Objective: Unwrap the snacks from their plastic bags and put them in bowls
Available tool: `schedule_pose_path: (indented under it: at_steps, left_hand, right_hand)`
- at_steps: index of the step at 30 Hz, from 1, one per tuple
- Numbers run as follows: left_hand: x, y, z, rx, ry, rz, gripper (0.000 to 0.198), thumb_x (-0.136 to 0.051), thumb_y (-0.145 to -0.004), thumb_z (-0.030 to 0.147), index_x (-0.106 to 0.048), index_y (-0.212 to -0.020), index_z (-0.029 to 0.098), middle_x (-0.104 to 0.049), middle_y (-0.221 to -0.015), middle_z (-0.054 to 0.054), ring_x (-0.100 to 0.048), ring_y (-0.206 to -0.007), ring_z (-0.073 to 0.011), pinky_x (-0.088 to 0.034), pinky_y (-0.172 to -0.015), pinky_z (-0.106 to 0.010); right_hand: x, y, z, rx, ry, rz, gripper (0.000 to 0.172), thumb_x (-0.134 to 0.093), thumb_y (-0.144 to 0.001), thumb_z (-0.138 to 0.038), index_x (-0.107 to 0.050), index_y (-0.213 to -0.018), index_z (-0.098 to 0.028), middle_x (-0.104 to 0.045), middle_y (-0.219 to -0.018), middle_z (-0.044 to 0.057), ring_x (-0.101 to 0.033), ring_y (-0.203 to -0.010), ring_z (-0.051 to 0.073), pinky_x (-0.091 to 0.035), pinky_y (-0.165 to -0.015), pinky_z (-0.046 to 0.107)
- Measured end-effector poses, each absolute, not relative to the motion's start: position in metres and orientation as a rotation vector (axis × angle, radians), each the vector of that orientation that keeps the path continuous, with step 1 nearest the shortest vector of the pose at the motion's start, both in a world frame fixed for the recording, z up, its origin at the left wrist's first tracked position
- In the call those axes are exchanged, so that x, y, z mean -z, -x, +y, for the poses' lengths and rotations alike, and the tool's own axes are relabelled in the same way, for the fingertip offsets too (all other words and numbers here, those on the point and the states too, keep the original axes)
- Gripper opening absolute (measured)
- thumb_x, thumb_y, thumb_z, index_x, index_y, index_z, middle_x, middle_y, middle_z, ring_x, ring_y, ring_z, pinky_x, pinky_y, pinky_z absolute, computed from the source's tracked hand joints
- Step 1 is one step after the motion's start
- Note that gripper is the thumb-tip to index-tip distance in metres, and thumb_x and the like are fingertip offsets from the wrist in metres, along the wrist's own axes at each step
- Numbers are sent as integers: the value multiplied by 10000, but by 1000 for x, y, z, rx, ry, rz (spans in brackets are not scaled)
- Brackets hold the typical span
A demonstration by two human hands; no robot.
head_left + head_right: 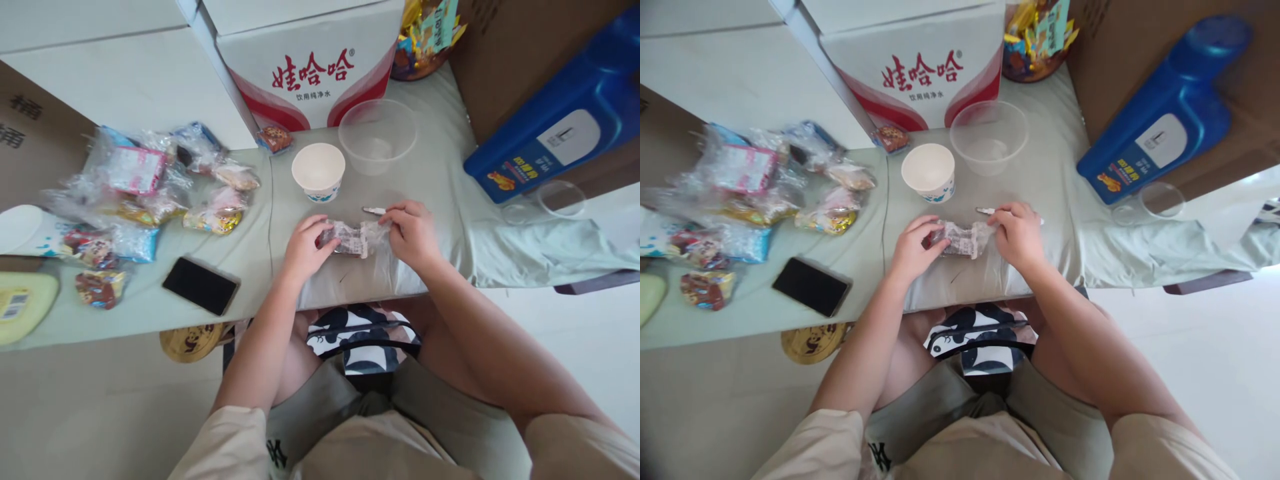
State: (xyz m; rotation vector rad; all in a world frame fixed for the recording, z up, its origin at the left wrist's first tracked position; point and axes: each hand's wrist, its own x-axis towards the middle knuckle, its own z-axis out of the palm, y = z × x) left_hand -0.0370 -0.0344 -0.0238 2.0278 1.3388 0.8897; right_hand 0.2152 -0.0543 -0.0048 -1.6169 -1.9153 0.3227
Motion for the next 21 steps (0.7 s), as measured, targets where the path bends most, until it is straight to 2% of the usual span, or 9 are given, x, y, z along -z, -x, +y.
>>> schedule_pose_path:
  at_steps: [3,6,8,11,14,16,17,19,21]
  left_hand:
    - [20,30,-37,-952,-1982,1266,57,-713,-870,223,-747,-914,214,-760,-1168,-108,-718,-1087,-235,-561,-975,-415]
    - [17,24,-37,-1035,-1850,1264,67,-678,-864,228,-717,-811,218,-775,-984,-74,-728,-987,-216,-567,-910,-383]
    - [17,23,-34,-1128,-1626,1333,99,-707,-829,295,-687,-765,221,-746,-849,-42,-714,-869,-195,-567,-831,-345]
    - [18,34,-27,-1294,-1054,1370,215,-717,-765,391,-587,-724,224,-625,-679,16,-635,-657,-140,-531,-655,-266]
    - [19,54,-21,-1370,-596,1370,245,-662,-756,412,-497,-754,231,-561,-678,32,-606,-588,-115,-468,-545,-222]
    - [18,64,-21,-1444,-619,1427,236,-650,-783,423,-509,-831,240,-595,-763,16,-653,-663,-129,-474,-569,-228]
    - [17,66,-22,-1494,-748,1455,247,-663,-794,432,-528,-880,244,-633,-840,-2,-687,-764,-149,-504,-632,-243]
    - [15,63,-27,-1497,-1165,1444,312,-710,-798,456,-576,-985,246,-694,-1061,-52,-695,-1049,-207,-540,-854,-307]
    - [11,52,-34,-1286,-1576,1337,372,-750,-791,454,-624,-1064,237,-698,-1222,-86,-641,-1213,-249,-503,-1011,-364]
  right_hand:
    - [0,-206,-60,-434,1385,-2057,325,-473,-883,-198,-738,-1070,-217,-728,-1204,121,-630,-1168,302,-444,-1016,465]
    - [-1,-196,-67,-492,1332,-2206,316,-567,-911,-341,-706,-1173,-232,-738,-1217,110,-609,-1220,323,-412,-1043,473]
    - [2,-194,-67,-483,1390,-2241,280,-613,-895,-340,-716,-1132,-231,-744,-1185,113,-616,-1191,327,-411,-1012,463]
    - [5,-201,-62,-466,1489,-2223,158,-581,-903,-272,-721,-957,-223,-755,-1069,111,-640,-1098,311,-408,-936,433]
    - [6,-209,-58,-422,1647,-2146,157,-548,-922,-260,-692,-882,-213,-748,-926,106,-637,-966,299,-384,-868,414]
    - [6,-212,-57,-350,1735,-2070,164,-535,-940,-271,-680,-887,-213,-739,-901,105,-614,-916,291,-367,-846,407]
    - [5,-212,-57,-300,1761,-2024,173,-526,-952,-279,-674,-894,-215,-734,-905,106,-603,-910,289,-361,-840,405]
    - [3,-211,-57,-179,1788,-1924,198,-501,-979,-306,-665,-907,-222,-721,-915,106,-586,-919,289,-359,-838,406]
    - [1,-211,-56,-72,1799,-1832,218,-484,-994,-334,-655,-909,-229,-707,-914,105,-581,-928,291,-367,-843,413]
